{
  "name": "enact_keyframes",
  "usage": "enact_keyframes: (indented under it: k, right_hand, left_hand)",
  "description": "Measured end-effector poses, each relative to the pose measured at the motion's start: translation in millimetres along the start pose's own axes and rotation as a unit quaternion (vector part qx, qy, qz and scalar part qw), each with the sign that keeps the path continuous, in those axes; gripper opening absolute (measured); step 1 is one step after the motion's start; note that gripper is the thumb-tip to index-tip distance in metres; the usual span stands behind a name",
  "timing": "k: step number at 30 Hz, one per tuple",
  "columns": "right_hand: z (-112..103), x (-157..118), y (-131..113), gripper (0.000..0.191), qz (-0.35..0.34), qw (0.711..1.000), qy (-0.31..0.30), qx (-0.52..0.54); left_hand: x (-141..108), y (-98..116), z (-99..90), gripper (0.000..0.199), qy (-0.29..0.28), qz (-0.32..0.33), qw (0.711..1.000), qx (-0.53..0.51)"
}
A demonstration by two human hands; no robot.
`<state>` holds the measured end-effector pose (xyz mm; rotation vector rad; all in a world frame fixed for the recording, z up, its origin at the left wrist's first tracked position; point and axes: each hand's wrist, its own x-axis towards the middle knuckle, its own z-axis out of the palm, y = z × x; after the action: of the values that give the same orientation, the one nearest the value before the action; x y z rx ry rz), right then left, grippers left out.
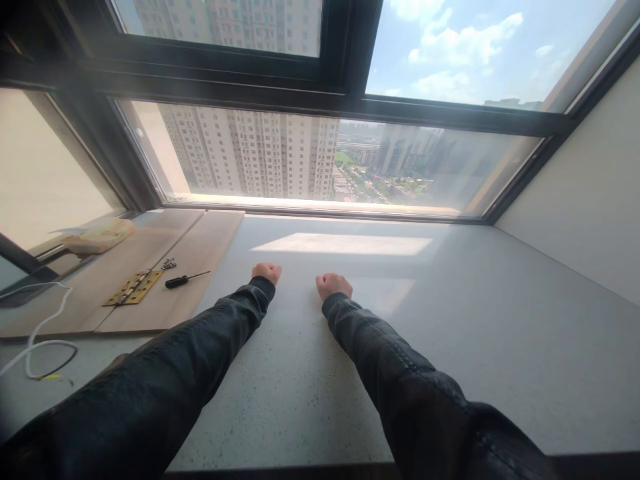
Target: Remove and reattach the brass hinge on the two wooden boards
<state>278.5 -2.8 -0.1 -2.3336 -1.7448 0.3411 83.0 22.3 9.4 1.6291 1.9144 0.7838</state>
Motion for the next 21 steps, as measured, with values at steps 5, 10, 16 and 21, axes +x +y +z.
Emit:
enact_keyframes:
  k: [5, 10, 16, 21]
  right_hand:
    - [-4.4, 11.3, -4.9, 0.032, 0.06, 0.997, 0.006, 0.041]
    - [7.1, -0.6, -0.3, 0.032, 0.048, 0.994, 0.052, 0.082]
    - [16.8, -1.9, 3.6, 0.032, 0.001, 0.988, 0.083, 0.128]
    - [17.9, -0.3, 2.6, 0.032, -0.022, 0.984, 0.091, 0.151]
  left_hand:
    - [-13.7, -5.8, -14.6, 0.033, 0.043, 0.056, 0.997, 0.027]
    - [-42.1, -34.9, -55.8, 0.028, 0.142, 0.105, 0.98, 0.086]
    - [-55.7, -94.6, -130.7, 0.042, 0.246, 0.118, 0.946, 0.176]
    - [-39.3, -163.1, -198.2, 0.075, 0.272, -0.059, 0.929, 0.245]
